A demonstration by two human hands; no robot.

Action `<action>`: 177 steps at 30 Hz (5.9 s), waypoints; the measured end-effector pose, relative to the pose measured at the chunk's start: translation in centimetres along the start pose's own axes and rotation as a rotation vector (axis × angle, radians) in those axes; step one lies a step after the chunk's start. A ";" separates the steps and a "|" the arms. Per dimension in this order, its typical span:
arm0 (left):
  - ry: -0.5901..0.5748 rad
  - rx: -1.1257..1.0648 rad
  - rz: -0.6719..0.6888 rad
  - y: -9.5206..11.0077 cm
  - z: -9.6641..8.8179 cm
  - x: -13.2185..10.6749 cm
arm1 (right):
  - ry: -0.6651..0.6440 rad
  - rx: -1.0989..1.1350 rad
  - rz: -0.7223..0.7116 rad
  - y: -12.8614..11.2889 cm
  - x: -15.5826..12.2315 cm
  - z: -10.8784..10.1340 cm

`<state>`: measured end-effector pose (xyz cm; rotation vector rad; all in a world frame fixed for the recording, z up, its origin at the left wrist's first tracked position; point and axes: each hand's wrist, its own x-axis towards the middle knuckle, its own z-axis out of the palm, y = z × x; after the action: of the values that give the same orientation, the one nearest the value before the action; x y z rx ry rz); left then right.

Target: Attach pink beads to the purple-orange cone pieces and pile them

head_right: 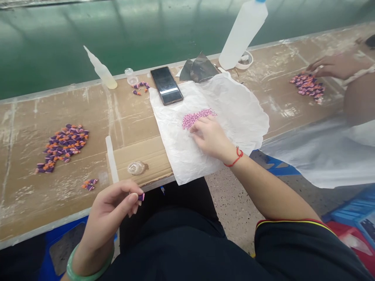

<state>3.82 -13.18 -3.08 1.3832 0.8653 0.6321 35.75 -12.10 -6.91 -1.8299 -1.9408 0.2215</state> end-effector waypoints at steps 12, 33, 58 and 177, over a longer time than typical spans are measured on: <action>-0.021 -0.018 -0.007 -0.4 0.4 -0.3 | -0.102 -0.215 -0.070 -0.4 0.6 1.1; 0.010 0.175 0.159 1.7 3.7 3.4 | -0.194 0.080 -0.519 -10.6 -1.4 -3.3; 0.155 0.757 0.910 2.0 1.5 2.7 | -0.560 0.840 0.091 -12.7 -1.7 -4.9; 0.406 -0.354 0.392 -0.7 0.8 -1.9 | -0.372 0.748 -0.183 -17.6 -0.2 -2.1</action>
<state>3.35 -15.25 -3.49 1.1206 0.7507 1.3358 20.78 -14.49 2.31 -1.1626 -1.8656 1.1209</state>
